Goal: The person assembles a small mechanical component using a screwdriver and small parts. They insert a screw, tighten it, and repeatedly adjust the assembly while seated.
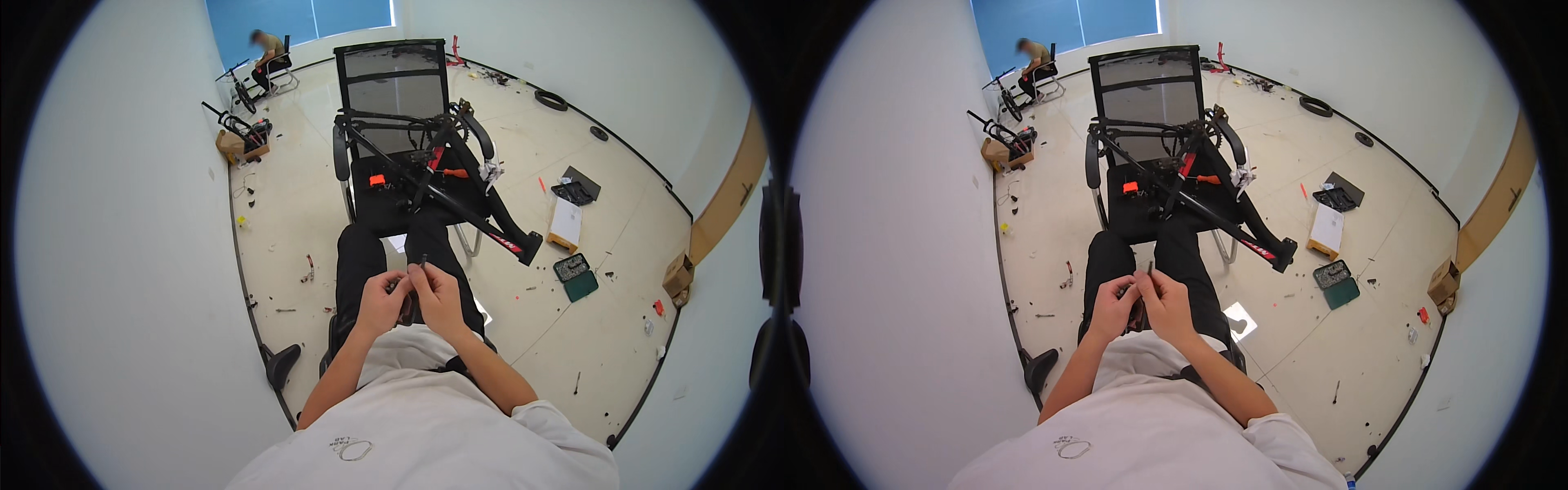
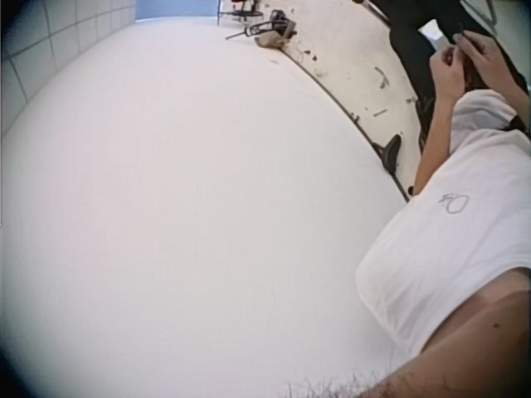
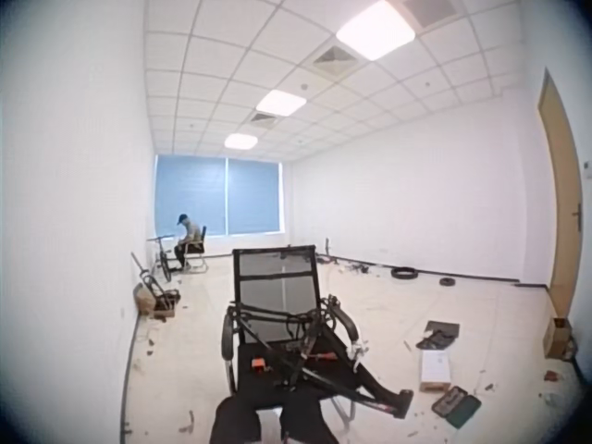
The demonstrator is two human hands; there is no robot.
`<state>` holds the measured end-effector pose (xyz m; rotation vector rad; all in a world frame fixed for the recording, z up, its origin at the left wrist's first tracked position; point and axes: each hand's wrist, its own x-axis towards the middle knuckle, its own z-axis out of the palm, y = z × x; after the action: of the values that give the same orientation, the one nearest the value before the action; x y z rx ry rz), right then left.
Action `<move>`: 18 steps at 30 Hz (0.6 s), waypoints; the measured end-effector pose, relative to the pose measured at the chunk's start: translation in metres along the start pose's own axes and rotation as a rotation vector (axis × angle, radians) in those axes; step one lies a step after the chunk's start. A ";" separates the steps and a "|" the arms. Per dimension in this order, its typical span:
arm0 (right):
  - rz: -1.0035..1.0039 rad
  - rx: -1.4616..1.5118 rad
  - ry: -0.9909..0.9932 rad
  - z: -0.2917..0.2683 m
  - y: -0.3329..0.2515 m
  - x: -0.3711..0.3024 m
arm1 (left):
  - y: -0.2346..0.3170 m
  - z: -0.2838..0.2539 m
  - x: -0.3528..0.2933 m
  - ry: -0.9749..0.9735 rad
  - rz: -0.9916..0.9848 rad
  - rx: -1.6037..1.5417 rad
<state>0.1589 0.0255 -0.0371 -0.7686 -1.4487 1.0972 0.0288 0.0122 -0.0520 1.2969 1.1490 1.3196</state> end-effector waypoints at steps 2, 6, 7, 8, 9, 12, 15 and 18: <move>-0.054 -0.130 -0.107 -0.004 -0.023 -0.003 | 0.001 0.000 0.000 0.033 -0.041 -0.065; -0.418 -0.359 -0.300 0.000 -0.033 -0.010 | -0.023 -0.007 0.009 0.216 -0.092 -0.306; -0.553 -0.401 -0.346 0.000 -0.031 -0.011 | -0.011 -0.007 0.008 0.237 -0.189 -0.418; -0.611 -0.425 -0.348 0.001 -0.026 -0.012 | 0.002 -0.009 0.008 0.260 -0.284 -0.527; -0.669 -0.448 -0.350 0.003 -0.020 -0.014 | 0.001 -0.018 0.009 0.167 -0.392 -0.766; -0.516 -0.335 -0.363 0.002 -0.020 -0.015 | 0.001 -0.034 0.013 0.047 -0.450 -1.050; -0.080 0.104 -0.331 0.001 -0.018 -0.011 | 0.017 -0.028 0.009 -0.071 -0.489 -1.126; 0.394 0.680 -0.293 -0.004 -0.010 -0.002 | 0.021 -0.015 0.001 -0.174 -0.510 -1.068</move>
<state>0.1644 0.0206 -0.0292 -0.4123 -1.0516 1.9356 0.0139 0.0101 -0.0311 0.2878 0.4377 1.1187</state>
